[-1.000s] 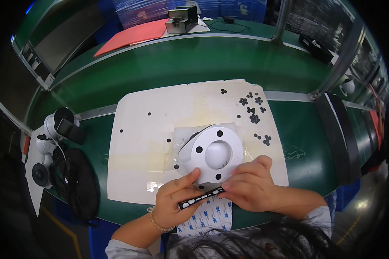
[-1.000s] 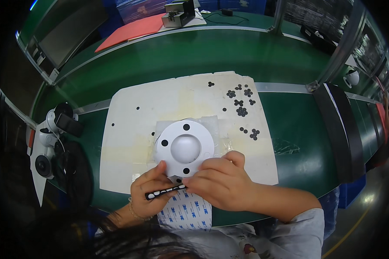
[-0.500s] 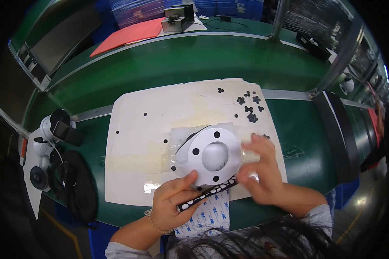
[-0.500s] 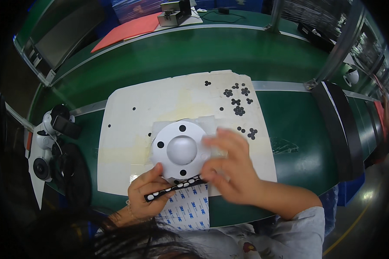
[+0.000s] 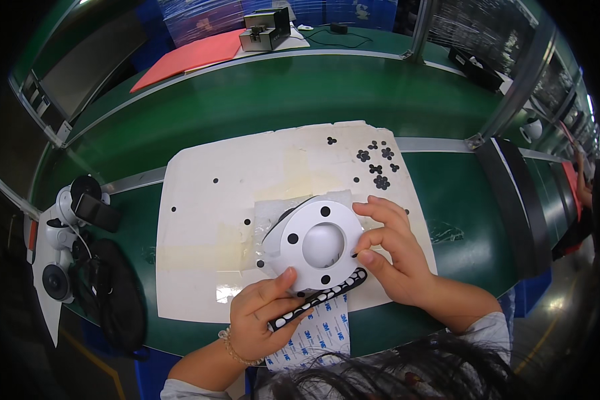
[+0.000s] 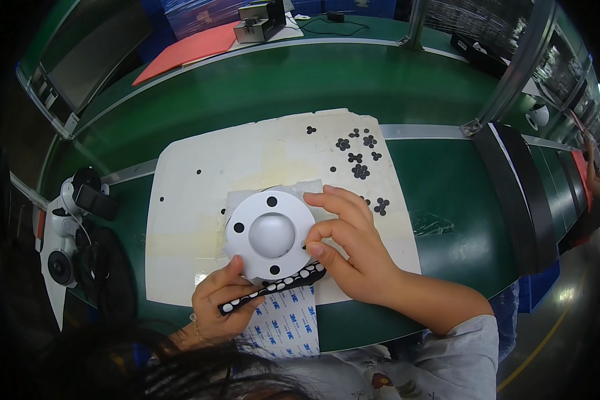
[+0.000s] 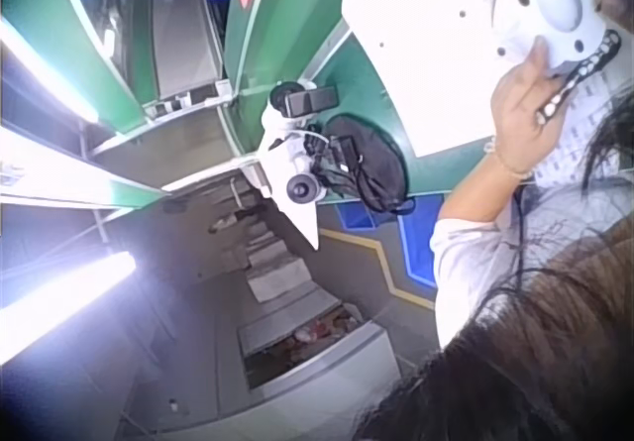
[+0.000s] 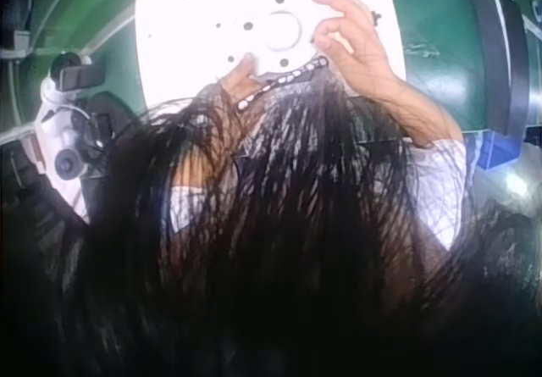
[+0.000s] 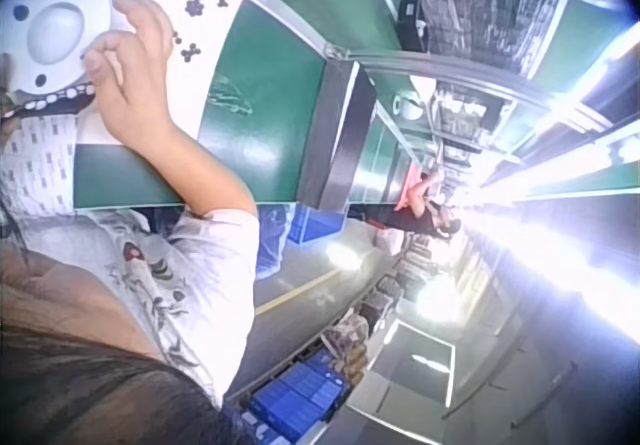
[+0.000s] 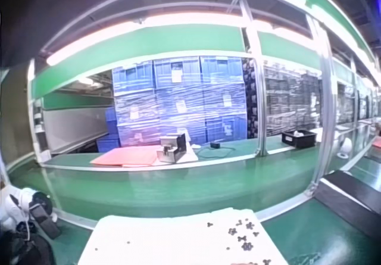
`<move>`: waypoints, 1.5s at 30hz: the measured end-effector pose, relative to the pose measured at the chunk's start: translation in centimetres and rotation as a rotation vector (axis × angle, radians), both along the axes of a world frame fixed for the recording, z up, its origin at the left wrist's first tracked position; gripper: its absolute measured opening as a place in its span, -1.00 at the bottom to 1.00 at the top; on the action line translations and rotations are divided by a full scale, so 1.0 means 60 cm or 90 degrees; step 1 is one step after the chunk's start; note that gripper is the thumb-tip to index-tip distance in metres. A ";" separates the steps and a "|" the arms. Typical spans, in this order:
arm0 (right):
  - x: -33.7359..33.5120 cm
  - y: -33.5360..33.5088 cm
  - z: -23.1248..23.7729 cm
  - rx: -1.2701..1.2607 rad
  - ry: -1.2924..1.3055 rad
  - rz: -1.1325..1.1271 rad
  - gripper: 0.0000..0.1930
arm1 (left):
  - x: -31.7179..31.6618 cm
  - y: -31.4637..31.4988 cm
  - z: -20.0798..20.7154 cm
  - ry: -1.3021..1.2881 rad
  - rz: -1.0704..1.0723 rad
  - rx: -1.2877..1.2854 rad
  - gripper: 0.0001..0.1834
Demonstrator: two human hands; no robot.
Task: The person assembles white dome-shaped electronic devices by hand. They repeatedly pick up a white plastic housing, peel small black circular pads from a backing sheet, and place them into the housing's recessed holes. The person handles the devices one at a time, placing each completed unit on the green workbench.
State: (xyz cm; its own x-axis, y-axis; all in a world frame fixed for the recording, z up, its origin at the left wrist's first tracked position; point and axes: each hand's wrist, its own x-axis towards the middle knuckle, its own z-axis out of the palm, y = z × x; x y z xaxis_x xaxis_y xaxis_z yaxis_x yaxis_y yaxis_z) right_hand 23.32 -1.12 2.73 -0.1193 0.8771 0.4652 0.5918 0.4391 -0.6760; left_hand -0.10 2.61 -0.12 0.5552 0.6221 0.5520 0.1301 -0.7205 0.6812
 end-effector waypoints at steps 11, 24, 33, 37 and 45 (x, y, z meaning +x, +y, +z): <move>0.028 0.009 -0.021 0.258 -0.161 -0.006 -0.79 | -0.003 -0.003 -0.003 0.008 0.012 0.005 -0.79; -0.023 0.003 -0.007 -0.421 0.602 0.064 -0.78 | 0.001 0.004 -0.009 -0.014 -0.028 0.032 -0.81; 0.145 0.188 -0.026 -0.008 0.357 -0.223 -0.76 | -0.001 0.014 0.012 -0.051 0.022 -0.238 -0.74; 0.278 0.285 -0.101 0.180 -0.525 -0.450 -0.76 | 0.000 0.021 0.020 -0.030 0.035 -0.338 -0.71; 0.297 0.305 -0.125 -0.054 -0.291 -0.451 -0.69 | -0.009 0.026 0.015 0.028 0.092 -0.345 -0.75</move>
